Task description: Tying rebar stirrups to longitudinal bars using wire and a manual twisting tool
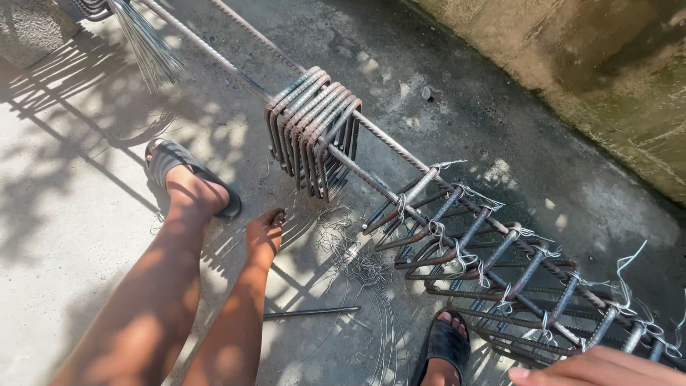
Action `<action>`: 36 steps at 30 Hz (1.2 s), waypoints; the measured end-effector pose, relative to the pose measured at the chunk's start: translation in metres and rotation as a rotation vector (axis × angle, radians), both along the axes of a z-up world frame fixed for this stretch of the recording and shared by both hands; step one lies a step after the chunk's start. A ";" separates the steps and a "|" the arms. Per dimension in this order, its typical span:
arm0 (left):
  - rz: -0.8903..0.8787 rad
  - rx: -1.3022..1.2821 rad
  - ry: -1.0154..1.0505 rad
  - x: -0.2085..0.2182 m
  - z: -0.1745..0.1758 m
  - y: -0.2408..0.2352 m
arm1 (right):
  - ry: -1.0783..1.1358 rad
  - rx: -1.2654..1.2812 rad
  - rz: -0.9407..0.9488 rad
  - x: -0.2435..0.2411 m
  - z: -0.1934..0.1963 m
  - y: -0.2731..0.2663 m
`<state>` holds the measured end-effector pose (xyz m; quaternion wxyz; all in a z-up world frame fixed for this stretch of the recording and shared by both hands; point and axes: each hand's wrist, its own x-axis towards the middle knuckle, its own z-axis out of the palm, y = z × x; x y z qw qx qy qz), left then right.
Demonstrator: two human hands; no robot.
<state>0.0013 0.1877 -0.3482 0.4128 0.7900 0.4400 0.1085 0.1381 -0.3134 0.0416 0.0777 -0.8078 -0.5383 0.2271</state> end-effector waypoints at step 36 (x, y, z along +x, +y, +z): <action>-0.275 0.449 -1.050 -0.062 0.382 -0.289 | 0.150 0.496 -0.416 -0.100 0.100 0.087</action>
